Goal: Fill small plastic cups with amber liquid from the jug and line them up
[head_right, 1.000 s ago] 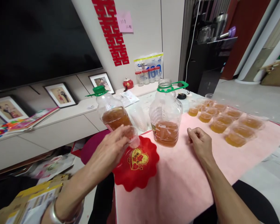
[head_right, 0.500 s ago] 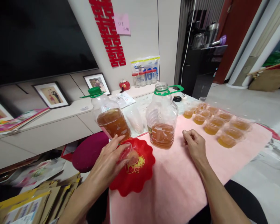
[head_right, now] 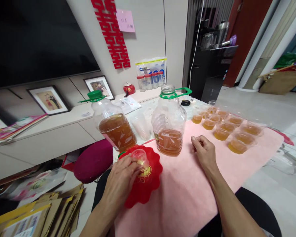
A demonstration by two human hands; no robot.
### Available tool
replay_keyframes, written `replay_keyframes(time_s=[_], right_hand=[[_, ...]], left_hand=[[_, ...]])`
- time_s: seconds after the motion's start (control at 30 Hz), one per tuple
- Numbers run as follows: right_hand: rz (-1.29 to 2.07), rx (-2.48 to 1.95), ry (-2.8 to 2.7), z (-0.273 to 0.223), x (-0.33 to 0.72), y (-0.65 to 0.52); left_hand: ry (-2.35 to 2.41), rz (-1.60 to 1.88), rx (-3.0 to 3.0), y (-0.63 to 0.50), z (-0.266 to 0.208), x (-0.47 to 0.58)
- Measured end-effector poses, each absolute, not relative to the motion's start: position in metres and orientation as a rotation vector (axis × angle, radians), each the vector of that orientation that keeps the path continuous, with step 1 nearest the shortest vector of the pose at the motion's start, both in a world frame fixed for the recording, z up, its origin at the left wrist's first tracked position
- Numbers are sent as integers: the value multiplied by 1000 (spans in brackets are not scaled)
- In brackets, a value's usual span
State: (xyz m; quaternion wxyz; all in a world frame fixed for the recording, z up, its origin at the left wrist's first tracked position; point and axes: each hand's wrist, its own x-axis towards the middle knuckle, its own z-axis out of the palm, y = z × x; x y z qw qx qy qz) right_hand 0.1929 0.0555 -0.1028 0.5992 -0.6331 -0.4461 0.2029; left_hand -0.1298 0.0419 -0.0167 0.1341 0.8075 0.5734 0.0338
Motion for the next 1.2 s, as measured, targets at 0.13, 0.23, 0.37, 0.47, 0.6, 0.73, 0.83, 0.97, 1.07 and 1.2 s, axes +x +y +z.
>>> replay_keyframes(time_s=[0.13, 0.23, 0.37, 0.47, 0.6, 0.73, 0.83, 0.97, 1.07, 1.2], right_hand=[[475, -1470, -1052, -102, 193, 55], [481, -1474, -1064, -101, 193, 55], [487, -1485, -1059, -101, 194, 54], [501, -1488, -1056, -101, 193, 54], [511, -1473, -1045, -100, 192, 53], [518, -1422, -1037, -99, 192, 53], [540, -1350, -1027, -100, 193, 55], [623, -1239, -1040, -95, 189, 58], [719, -1163, -1107, -88, 181, 59], [784, -1128, -1169, -82, 170, 62]], left_hand=[[1748, 153, 2312, 44, -12, -134], [1764, 252, 2328, 43, -15, -139], [1723, 429, 2438, 39, -31, -143], [1714, 507, 2502, 35, -41, -145], [1675, 689, 2658, 34, -48, -147], [1679, 806, 2776, 34, -45, -150], [1626, 878, 2899, 30, -36, -145], [1609, 1126, 2818, 11, -27, -111], [1526, 1056, 2625, -2, -25, -68], [1618, 996, 2137, 5, -23, -20]])
